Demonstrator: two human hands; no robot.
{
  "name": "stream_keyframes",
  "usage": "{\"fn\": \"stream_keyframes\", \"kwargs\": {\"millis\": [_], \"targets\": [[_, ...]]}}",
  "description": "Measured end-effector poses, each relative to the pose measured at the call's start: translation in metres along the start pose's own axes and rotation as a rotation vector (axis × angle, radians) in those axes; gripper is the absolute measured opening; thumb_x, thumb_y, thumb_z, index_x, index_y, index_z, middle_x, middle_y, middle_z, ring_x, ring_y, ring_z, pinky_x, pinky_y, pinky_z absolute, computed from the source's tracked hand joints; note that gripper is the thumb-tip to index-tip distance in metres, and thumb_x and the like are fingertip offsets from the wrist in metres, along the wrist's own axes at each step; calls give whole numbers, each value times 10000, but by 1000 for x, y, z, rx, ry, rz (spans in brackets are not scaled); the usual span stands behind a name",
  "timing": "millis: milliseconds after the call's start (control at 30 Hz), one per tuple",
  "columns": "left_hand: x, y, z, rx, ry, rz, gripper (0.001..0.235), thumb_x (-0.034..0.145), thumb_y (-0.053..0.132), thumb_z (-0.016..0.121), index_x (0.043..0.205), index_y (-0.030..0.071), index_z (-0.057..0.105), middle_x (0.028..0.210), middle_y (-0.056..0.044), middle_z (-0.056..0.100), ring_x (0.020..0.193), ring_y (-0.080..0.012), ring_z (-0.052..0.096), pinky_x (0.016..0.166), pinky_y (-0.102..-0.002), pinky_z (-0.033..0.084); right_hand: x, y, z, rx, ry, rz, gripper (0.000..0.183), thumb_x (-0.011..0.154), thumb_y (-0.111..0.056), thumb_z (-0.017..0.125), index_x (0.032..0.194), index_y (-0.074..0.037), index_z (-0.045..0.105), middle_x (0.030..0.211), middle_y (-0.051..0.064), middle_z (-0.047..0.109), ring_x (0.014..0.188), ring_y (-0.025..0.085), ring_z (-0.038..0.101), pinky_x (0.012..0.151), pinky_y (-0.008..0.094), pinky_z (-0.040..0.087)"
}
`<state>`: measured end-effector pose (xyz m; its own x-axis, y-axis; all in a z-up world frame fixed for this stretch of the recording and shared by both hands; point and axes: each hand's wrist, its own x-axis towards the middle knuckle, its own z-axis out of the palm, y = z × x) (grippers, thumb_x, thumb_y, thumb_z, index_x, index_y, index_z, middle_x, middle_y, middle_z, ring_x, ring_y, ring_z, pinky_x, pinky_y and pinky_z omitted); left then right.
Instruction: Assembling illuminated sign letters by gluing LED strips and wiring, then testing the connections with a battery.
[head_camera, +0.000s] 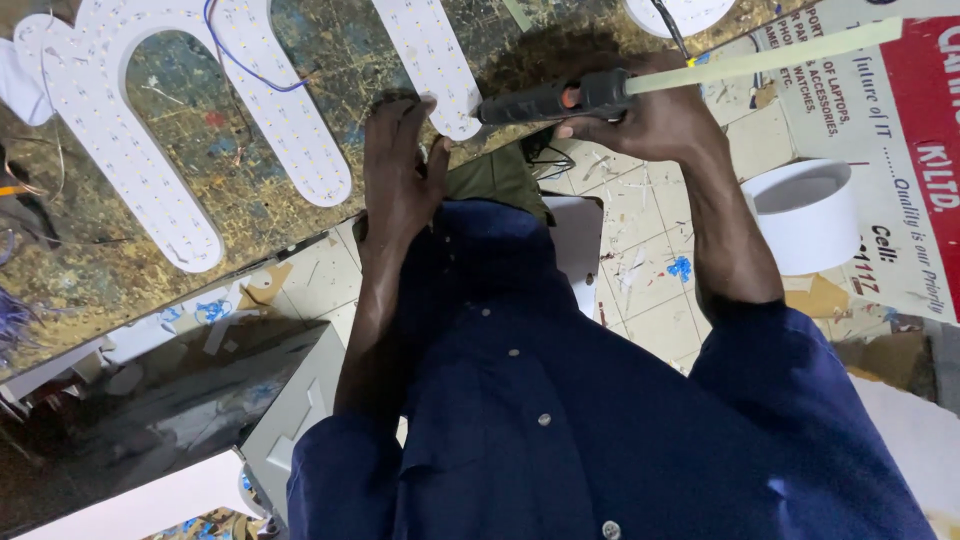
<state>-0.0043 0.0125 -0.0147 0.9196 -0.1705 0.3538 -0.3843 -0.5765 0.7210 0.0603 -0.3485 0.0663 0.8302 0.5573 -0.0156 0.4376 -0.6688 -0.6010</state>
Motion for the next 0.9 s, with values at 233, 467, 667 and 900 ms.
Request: {"fn": "stream_keyframes", "kwargs": {"millis": [233,467,667,900], "targets": [[-4,-4,6,-4,11,-3,386,1253,322,638,1568,103,589,1543,-162,536,1417,-446,541,1105,-684,561,1,-14,-3,-39,27,-42,531,1078,-523,896,1314,-53,828,1089,179,823,906,440,745,669,596,555],[0,4,-1,-6,3,8,373,1233,250,678,1546,66,593,1492,-193,552,1368,-463,551,1050,-674,532,1,-15,-7,-29,20,-112,501,1058,-520,906,1303,-91,822,1058,135,830,839,359,745,642,494,524],[-4,0,2,-51,-8,-19,395,1253,301,642,1590,116,552,1545,-186,519,1419,-465,534,1125,-735,549,-2,-12,-7,-103,17,-75,532,1077,-536,897,1358,-92,813,1009,148,815,793,386,717,630,558,523],[-1,4,-1,-12,-18,-36,386,1248,303,640,1576,110,570,1536,-188,520,1420,-481,530,1118,-738,548,4,-26,-8,-9,26,-58,672,1070,-474,893,1524,-13,712,1220,245,808,1008,490,760,713,627,576]]}}
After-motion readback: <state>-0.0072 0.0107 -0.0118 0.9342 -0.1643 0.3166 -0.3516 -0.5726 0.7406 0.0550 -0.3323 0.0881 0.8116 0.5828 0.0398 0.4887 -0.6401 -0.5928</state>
